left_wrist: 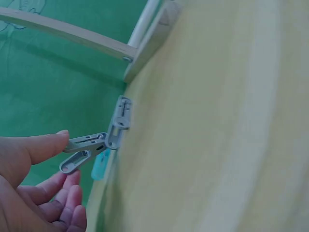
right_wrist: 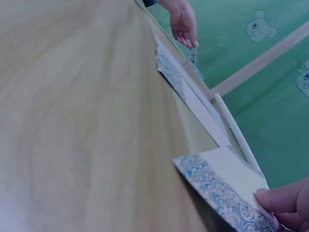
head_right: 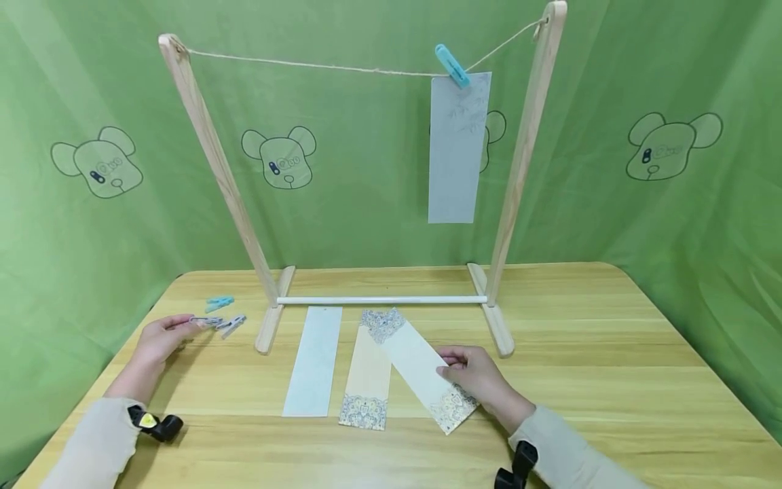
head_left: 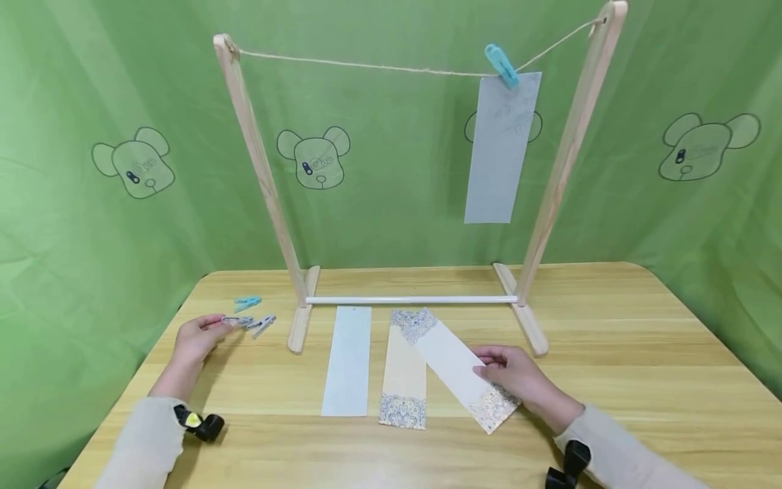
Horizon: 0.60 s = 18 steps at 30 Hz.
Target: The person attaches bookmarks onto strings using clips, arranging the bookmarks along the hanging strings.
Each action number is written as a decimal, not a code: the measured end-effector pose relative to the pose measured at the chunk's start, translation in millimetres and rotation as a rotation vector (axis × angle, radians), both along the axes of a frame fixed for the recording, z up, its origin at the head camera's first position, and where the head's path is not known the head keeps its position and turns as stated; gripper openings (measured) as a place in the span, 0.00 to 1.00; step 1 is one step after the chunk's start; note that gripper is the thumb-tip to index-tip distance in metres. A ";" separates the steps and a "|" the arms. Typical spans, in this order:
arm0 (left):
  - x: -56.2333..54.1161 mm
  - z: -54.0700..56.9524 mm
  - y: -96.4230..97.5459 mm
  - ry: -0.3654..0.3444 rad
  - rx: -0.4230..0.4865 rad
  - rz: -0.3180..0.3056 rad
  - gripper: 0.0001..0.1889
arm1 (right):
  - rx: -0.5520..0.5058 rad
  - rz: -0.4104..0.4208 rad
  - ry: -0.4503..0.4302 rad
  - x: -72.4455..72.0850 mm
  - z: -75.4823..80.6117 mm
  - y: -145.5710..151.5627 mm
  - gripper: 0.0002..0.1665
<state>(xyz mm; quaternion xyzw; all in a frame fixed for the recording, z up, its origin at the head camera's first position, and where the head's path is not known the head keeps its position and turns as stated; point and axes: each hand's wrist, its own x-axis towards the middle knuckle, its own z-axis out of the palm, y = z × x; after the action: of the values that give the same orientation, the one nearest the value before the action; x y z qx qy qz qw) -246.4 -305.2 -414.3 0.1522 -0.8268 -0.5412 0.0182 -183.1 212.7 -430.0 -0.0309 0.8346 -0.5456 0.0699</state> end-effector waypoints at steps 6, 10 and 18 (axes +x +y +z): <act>0.2 16.2 2.7 0.075 0.058 0.034 0.29 | -0.054 0.013 -0.042 -2.1 7.0 3.2 0.22; 0.8 27.3 9.2 0.114 0.076 0.032 0.31 | -0.096 0.020 -0.033 -5.1 16.1 2.4 0.22; 0.5 54.7 31.0 0.179 0.097 0.000 0.31 | -0.140 0.002 0.016 -14.9 34.0 -6.4 0.21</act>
<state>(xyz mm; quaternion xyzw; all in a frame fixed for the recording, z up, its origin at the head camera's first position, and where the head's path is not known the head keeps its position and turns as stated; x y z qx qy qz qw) -245.9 -274.2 -359.6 0.1037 -0.7947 -0.5920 0.0847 -198.0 206.4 -396.1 -0.0409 0.7949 -0.6023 0.0612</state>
